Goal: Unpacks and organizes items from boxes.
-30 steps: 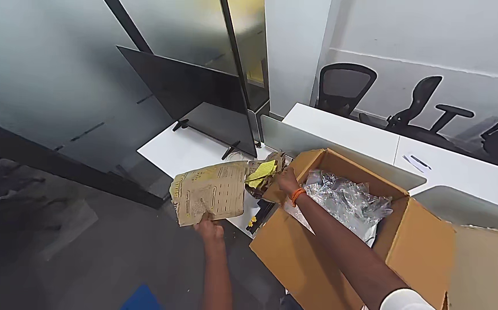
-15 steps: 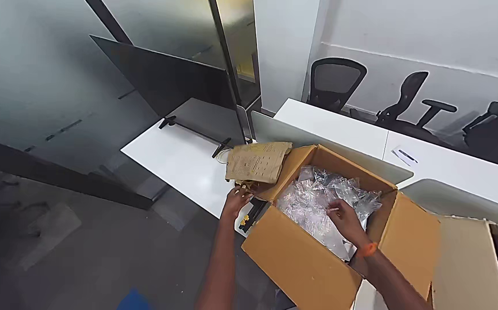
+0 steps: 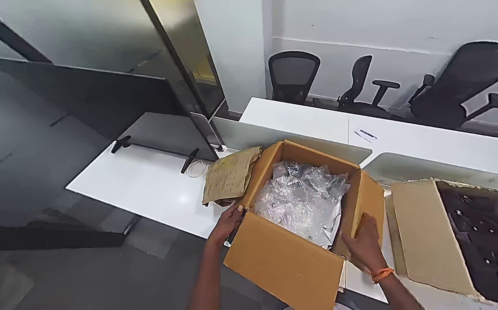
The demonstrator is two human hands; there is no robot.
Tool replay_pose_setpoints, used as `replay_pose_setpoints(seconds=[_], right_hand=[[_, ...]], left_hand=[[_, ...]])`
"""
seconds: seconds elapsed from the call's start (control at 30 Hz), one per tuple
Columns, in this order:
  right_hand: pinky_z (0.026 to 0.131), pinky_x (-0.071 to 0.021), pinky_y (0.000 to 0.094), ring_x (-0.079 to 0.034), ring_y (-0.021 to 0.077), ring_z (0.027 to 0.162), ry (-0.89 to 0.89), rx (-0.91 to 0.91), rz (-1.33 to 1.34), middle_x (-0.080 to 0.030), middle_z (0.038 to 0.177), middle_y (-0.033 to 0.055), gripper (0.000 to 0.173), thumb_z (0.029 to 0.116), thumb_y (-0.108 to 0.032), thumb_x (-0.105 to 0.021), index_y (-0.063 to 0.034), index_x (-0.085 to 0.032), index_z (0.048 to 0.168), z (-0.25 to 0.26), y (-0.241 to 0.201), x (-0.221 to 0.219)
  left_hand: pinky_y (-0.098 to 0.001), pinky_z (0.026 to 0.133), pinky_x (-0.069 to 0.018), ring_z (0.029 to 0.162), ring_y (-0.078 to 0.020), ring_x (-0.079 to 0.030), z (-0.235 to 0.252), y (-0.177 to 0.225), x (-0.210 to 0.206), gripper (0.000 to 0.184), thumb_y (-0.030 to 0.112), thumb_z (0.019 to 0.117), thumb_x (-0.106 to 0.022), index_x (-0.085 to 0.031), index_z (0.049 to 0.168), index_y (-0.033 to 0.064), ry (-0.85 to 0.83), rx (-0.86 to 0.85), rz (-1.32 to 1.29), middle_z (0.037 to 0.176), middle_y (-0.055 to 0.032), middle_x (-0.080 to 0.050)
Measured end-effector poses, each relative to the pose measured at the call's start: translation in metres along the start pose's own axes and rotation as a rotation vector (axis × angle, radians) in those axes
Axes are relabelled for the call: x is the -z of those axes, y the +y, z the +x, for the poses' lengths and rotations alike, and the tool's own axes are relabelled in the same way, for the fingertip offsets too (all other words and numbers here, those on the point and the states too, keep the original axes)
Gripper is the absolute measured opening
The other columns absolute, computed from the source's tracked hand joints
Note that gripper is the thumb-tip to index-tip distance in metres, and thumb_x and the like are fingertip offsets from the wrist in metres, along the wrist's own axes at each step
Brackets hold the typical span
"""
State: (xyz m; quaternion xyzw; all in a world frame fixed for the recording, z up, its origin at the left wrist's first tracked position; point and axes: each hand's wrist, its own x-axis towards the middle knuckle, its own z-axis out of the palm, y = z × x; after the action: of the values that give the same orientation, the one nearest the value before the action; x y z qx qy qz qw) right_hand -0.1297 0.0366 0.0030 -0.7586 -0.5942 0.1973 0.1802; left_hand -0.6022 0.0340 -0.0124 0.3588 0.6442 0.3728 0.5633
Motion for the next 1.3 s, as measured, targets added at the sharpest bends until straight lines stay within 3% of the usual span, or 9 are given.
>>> replay_pose_setpoints(seconds=[0.07, 0.13, 0.23, 0.33, 0.5, 0.9, 1.1, 1.2, 1.3], right_hand=[[0.115, -0.0372, 0.0616, -0.034, 0.045, 0.148, -0.158, -0.12, 0.092, -0.024, 0.163, 0.03, 0.125, 0.0716, -0.04, -0.085, -0.0005, -0.009, 0.163, 0.003, 0.001, 0.004], [0.098, -0.0544, 0.0568, -0.063, 0.0344, 0.123, -0.331, -0.264, 0.209, -0.051, 0.147, 0.0234, 0.117, 0.0793, -0.035, -0.079, -0.009, -0.003, 0.164, 0.005, 0.0, 0.004], [0.069, -0.061, 0.0515, -0.072, 0.0344, 0.088, -0.607, -0.465, 0.569, -0.067, 0.113, 0.0228, 0.074, 0.0951, -0.023, -0.063, -0.015, -0.023, 0.157, 0.003, 0.0, 0.003], [0.069, -0.0612, 0.0512, -0.072, 0.034, 0.088, -0.655, -0.459, 0.669, -0.068, 0.111, 0.022, 0.061, 0.0976, -0.018, -0.058, -0.0114, -0.033, 0.152, -0.002, 0.002, 0.004], [0.063, -0.0612, 0.05, -0.072, 0.0335, 0.082, -0.623, -0.423, 0.656, -0.069, 0.109, 0.0212, 0.06, 0.0947, -0.018, -0.059, -0.0101, -0.036, 0.15, -0.01, 0.023, 0.014], [0.076, -0.0603, 0.0516, -0.072, 0.0299, 0.092, -0.558, -0.327, 0.477, -0.068, 0.114, 0.0193, 0.054, 0.0966, -0.025, -0.06, -0.0081, -0.046, 0.146, -0.019, 0.148, 0.086], [0.096, -0.0524, 0.0581, -0.066, 0.0332, 0.113, -0.502, -0.225, 0.289, -0.066, 0.125, 0.0201, 0.066, 0.0947, -0.033, -0.06, -0.0066, -0.041, 0.151, -0.041, 0.198, 0.118], [0.096, -0.0516, 0.0588, -0.066, 0.0341, 0.112, -0.531, -0.178, 0.211, -0.066, 0.122, 0.0201, 0.061, 0.0963, -0.038, -0.057, -0.0034, -0.045, 0.146, -0.041, 0.208, 0.127], [0.093, -0.0521, 0.0594, -0.067, 0.0353, 0.109, -0.572, -0.16, 0.163, -0.068, 0.118, 0.0208, 0.062, 0.0964, -0.041, -0.056, -0.0019, -0.047, 0.143, -0.036, 0.206, 0.132]], left_hand=[[-0.0444, 0.105, -0.0524, 0.125, -0.0241, -0.062, -0.003, 0.01, -0.012, 0.064, 0.042, 0.1013, -0.061, -0.044, 0.152, 0.006, -0.041, -0.054, 0.182, 0.141, -0.0179, -0.059], [-0.0464, 0.113, -0.047, 0.135, -0.0245, -0.054, 0.0, 0.01, -0.023, 0.085, 0.048, 0.0913, -0.071, -0.035, 0.158, 0.0089, -0.05, -0.044, 0.327, 0.149, -0.0174, -0.053], [-0.0493, 0.11, -0.0484, 0.129, -0.0252, -0.059, 0.002, 0.01, -0.038, 0.073, 0.045, 0.0922, -0.068, -0.045, 0.151, 0.0082, -0.032, 0.014, 0.405, 0.141, -0.0171, -0.059], [-0.0529, 0.099, -0.0529, 0.111, -0.0292, -0.066, 0.005, 0.017, -0.044, 0.047, 0.036, 0.1002, -0.059, -0.061, 0.132, 0.0015, -0.003, 0.041, 0.455, 0.12, -0.0201, -0.067], [-0.0538, 0.078, -0.054, 0.082, -0.0295, -0.065, 0.002, 0.022, -0.069, 0.042, 0.035, 0.1059, -0.05, -0.068, 0.101, -0.0024, 0.112, 0.039, 0.507, 0.088, -0.0184, -0.066], [-0.0498, 0.067, -0.0513, 0.069, -0.0258, -0.06, -0.085, -0.014, -0.194, 0.041, 0.034, 0.1072, -0.047, -0.065, 0.091, 0.0014, 0.129, 0.024, 0.537, 0.074, -0.0124, -0.06], [-0.0589, 0.085, -0.0523, 0.092, -0.0342, -0.067, -0.136, -0.036, -0.268, 0.045, 0.037, 0.1091, -0.042, -0.069, 0.113, 0.0012, 0.367, 0.014, 0.516, 0.094, -0.0197, -0.069], [-0.0651, 0.093, -0.0512, 0.109, -0.0418, -0.068, -0.154, -0.032, -0.299, 0.053, 0.043, 0.1081, -0.037, -0.06, 0.141, 0.0091, 0.57, 0.068, 0.729, 0.113, -0.0228, -0.072], [-0.0657, 0.098, -0.0463, 0.123, -0.0458, -0.058, -0.163, -0.024, -0.315, 0.059, 0.046, 0.1006, -0.049, -0.056, 0.144, 0.008, 0.763, -0.003, 0.949, 0.134, -0.0254, -0.061]])
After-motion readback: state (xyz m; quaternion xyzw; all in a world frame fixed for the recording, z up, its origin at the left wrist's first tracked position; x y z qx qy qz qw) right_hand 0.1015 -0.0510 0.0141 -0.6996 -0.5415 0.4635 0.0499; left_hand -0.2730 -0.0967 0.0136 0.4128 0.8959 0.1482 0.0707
